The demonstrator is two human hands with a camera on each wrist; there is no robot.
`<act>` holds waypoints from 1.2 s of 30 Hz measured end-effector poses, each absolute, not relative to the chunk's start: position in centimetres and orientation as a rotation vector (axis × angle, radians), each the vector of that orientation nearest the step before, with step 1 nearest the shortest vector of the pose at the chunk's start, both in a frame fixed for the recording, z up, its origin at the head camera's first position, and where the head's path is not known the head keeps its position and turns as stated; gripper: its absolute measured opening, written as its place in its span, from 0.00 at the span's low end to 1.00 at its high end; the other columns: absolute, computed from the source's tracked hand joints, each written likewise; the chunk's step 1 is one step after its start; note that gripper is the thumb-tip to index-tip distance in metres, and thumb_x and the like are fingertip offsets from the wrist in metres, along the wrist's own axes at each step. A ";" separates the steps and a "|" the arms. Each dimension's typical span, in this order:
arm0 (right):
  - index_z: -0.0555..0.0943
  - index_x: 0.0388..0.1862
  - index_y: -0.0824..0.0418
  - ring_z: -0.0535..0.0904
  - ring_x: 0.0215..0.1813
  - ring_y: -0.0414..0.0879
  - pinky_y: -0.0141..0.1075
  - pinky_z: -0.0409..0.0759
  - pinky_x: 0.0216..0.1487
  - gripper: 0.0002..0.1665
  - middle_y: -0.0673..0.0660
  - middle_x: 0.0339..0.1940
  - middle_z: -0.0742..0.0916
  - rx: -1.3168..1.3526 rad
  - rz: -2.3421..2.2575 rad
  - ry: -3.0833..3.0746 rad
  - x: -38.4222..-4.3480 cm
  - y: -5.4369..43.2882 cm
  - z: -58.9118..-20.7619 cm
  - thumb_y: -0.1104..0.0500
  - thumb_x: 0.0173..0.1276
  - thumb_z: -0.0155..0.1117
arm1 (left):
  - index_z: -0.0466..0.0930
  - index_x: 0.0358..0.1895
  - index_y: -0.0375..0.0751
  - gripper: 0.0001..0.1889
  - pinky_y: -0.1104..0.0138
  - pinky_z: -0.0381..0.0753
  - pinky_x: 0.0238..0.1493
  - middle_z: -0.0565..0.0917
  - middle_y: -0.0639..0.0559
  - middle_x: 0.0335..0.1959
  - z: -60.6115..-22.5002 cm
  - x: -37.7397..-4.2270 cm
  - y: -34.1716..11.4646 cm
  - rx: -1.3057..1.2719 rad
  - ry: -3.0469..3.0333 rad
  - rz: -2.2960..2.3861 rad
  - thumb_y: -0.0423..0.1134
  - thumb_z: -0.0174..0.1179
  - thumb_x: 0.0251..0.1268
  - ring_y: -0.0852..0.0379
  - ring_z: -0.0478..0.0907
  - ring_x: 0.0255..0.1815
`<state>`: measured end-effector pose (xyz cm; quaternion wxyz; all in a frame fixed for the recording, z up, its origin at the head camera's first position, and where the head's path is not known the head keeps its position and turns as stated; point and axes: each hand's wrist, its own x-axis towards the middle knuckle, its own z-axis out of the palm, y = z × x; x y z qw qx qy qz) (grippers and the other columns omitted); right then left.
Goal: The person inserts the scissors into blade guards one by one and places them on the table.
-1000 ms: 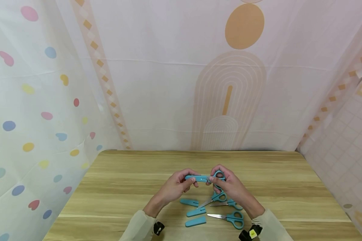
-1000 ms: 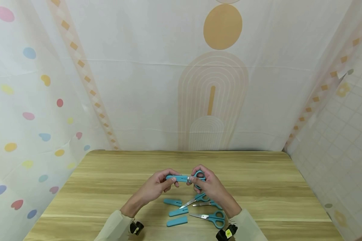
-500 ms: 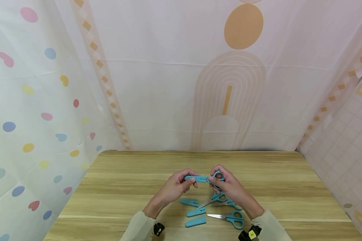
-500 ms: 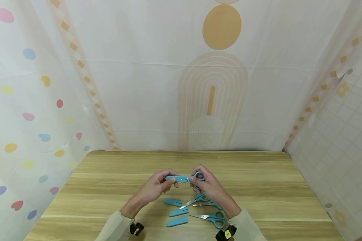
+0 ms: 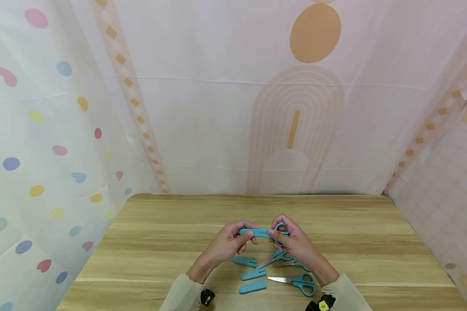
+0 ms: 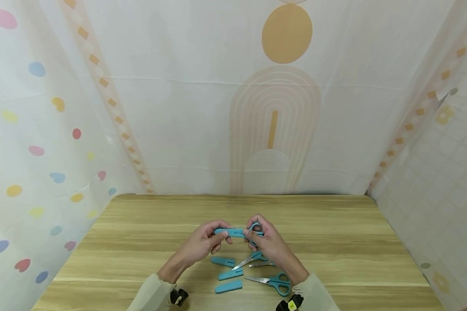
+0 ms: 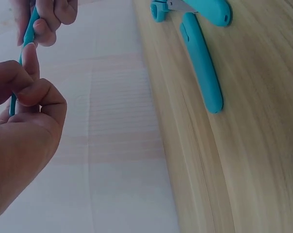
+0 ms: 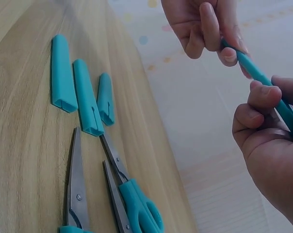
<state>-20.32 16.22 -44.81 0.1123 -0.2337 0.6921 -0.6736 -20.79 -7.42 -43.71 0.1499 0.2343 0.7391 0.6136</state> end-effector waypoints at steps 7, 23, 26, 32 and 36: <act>0.65 0.48 0.69 0.71 0.26 0.43 0.32 0.70 0.27 0.15 0.64 0.34 0.80 -0.680 -1.949 2.057 -20.5 16.2 -44.8 0.57 0.79 0.53 | 0.79 0.53 0.37 0.11 0.74 0.66 0.22 0.84 0.36 0.41 -43.8 -20.7 -7.7 0.668 2.121 1.751 0.35 0.50 0.78 0.64 0.67 0.19; 0.64 0.50 0.71 0.71 0.27 0.40 0.31 0.72 0.30 0.16 0.64 0.36 0.80 -0.690 -1.940 2.001 -20.7 16.7 -44.6 0.60 0.78 0.55 | 0.81 0.53 0.41 0.11 0.73 0.67 0.25 0.85 0.40 0.40 -43.9 -21.0 -7.5 0.622 2.123 1.754 0.38 0.53 0.76 0.62 0.67 0.23; 0.64 0.50 0.72 0.72 0.27 0.40 0.31 0.73 0.30 0.15 0.64 0.36 0.80 -0.715 -1.954 1.980 -20.7 16.8 -44.7 0.61 0.77 0.54 | 0.82 0.53 0.42 0.11 0.73 0.66 0.25 0.85 0.43 0.39 -43.8 -21.0 -7.5 0.596 2.136 1.759 0.38 0.55 0.75 0.62 0.66 0.23; 0.65 0.51 0.72 0.73 0.27 0.40 0.31 0.74 0.31 0.16 0.64 0.37 0.81 -0.711 -1.966 1.984 -20.6 17.0 -44.7 0.61 0.77 0.55 | 0.84 0.53 0.43 0.11 0.74 0.66 0.24 0.84 0.46 0.38 -43.6 -21.0 -7.4 0.570 2.166 1.763 0.38 0.57 0.74 0.62 0.66 0.25; 0.65 0.52 0.72 0.73 0.27 0.41 0.32 0.74 0.31 0.17 0.61 0.36 0.81 -0.671 -1.958 2.012 -20.6 17.0 -44.5 0.60 0.77 0.56 | 0.83 0.54 0.43 0.11 0.73 0.66 0.25 0.85 0.43 0.40 -43.5 -21.1 -7.4 0.573 2.173 1.756 0.38 0.57 0.74 0.62 0.65 0.24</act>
